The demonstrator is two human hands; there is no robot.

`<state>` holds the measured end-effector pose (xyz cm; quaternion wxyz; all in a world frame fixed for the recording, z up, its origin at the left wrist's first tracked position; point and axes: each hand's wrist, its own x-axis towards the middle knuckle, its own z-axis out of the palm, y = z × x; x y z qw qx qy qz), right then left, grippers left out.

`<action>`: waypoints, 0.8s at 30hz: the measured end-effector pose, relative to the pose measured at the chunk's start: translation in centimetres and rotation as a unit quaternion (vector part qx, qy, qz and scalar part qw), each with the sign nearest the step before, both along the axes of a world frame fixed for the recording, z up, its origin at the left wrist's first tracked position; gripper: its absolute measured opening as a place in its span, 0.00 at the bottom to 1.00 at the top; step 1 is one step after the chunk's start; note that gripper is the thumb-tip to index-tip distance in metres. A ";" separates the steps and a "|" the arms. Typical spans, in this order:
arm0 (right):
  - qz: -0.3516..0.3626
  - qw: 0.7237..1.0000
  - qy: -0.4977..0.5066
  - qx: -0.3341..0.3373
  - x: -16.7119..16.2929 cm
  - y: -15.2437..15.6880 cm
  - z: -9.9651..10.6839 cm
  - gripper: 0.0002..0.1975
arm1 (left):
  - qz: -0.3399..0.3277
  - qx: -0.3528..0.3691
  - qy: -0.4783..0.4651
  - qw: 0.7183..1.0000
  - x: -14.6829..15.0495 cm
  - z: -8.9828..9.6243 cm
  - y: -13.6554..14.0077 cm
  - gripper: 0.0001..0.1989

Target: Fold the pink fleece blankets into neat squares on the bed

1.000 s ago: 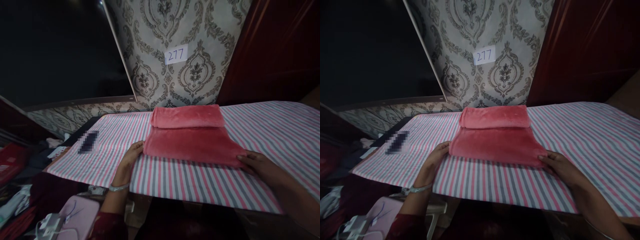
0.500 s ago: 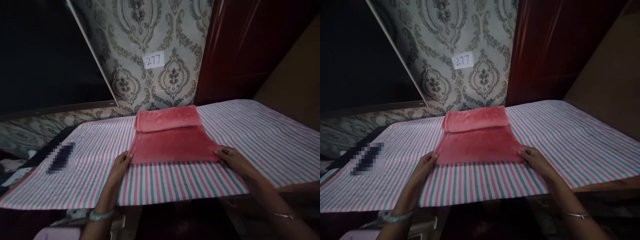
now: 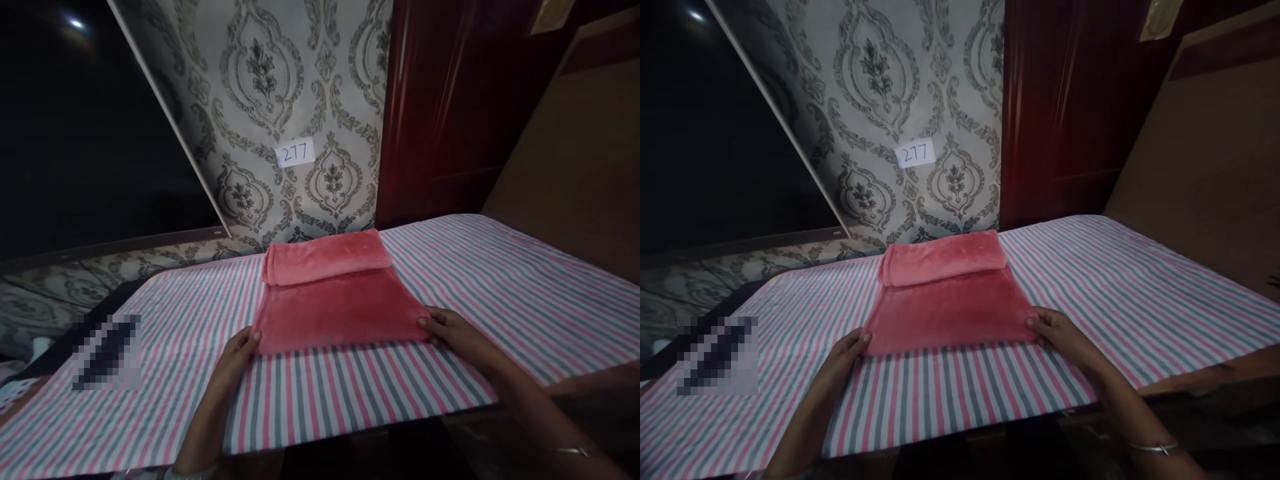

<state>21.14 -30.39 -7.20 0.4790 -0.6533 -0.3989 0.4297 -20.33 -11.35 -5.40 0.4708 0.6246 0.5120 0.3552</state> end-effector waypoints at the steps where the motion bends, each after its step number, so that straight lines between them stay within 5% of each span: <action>1: 0.001 1.000 0.004 0.001 0.0 0.0 0.0 0.30 | 0.009 0.022 0.013 1.000 -0.1 0.0 0.5 0.26; 3: 0.005 1.000 0.016 0.005 0.0 0.2 0.0 0.31 | 0.041 0.108 0.056 0.992 -0.1 0.6 1.6 0.25; 6: 0.005 1.000 0.025 0.016 -0.1 0.4 -0.4 0.33 | 0.071 0.303 0.127 0.942 1.6 2.9 3.5 0.22; 10: -0.011 0.999 0.022 0.033 0.0 0.5 -1.4 0.34 | -0.066 0.439 0.216 0.870 7.9 6.6 6.8 0.14; 17: -0.043 0.994 0.061 0.074 0.1 0.7 -2.0 0.34 | -0.188 0.371 0.364 0.833 19.9 9.0 12.1 0.21; 24: -0.035 0.993 0.069 0.091 0.4 1.1 -1.8 0.34 | -0.188 0.311 0.438 0.822 23.5 9.8 13.2 0.21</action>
